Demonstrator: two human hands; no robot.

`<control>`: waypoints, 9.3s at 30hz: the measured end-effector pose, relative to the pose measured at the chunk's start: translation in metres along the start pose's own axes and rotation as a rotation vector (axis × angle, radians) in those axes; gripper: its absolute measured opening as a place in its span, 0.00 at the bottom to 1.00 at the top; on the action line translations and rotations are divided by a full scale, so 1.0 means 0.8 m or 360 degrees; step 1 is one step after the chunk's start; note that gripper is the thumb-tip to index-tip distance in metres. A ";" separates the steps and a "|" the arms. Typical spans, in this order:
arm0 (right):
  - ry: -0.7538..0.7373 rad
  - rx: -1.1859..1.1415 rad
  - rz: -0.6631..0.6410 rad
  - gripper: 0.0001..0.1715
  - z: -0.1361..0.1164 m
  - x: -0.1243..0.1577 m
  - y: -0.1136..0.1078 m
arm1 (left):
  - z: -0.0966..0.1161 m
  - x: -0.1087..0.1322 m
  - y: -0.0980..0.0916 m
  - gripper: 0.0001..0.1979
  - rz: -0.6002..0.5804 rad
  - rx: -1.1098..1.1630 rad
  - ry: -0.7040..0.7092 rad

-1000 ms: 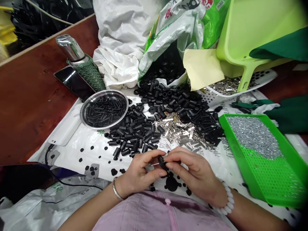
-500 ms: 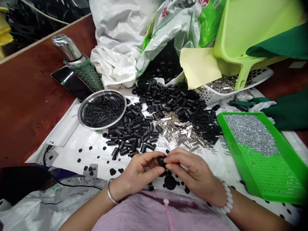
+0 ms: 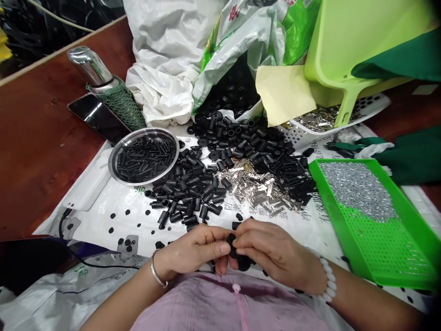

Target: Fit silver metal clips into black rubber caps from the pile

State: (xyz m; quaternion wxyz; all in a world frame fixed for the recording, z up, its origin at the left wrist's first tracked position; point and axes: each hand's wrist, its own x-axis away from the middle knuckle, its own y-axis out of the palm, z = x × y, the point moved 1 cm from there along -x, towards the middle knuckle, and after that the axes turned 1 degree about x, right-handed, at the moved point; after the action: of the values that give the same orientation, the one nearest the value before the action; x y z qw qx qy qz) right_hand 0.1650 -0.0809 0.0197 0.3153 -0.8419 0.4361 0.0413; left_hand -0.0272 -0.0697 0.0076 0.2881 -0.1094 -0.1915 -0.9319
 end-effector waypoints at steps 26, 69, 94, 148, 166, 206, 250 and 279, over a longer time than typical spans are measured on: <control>0.0198 0.0256 0.0000 0.17 -0.004 -0.005 -0.004 | 0.000 -0.009 0.005 0.18 0.0356 -0.0187 0.0248; -0.0086 0.0453 0.0309 0.11 -0.019 -0.015 -0.013 | -0.010 -0.014 0.004 0.09 0.0953 -0.1446 0.1220; 0.0249 0.0310 0.0797 0.10 0.001 0.052 -0.029 | 0.038 -0.031 -0.017 0.12 0.0896 -0.2237 0.0960; 0.0211 0.0066 0.0543 0.12 0.018 0.018 -0.031 | 0.007 -0.066 0.015 0.17 0.0759 -0.0558 0.0643; 0.0024 0.0541 0.0423 0.21 0.011 0.028 -0.015 | 0.002 -0.067 0.021 0.16 0.0812 -0.0595 0.0615; 0.0653 0.0727 0.0565 0.19 0.030 0.080 -0.048 | -0.022 -0.041 0.022 0.15 0.0729 -0.2041 0.0929; 0.0843 0.1543 -0.0274 0.07 0.095 -0.044 -0.111 | 0.057 -0.055 -0.069 0.08 0.1194 -0.2490 0.0644; 0.0976 0.0901 0.0115 0.11 0.061 -0.018 -0.088 | 0.017 -0.061 -0.010 0.13 0.0989 -0.1499 0.0638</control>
State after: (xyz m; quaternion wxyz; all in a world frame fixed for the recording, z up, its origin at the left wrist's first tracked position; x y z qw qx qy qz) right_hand 0.2198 -0.0135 0.0207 0.3881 -0.6795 0.5330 -0.3218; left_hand 0.0091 -0.0333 0.0019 0.4980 -0.0983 0.3413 -0.7911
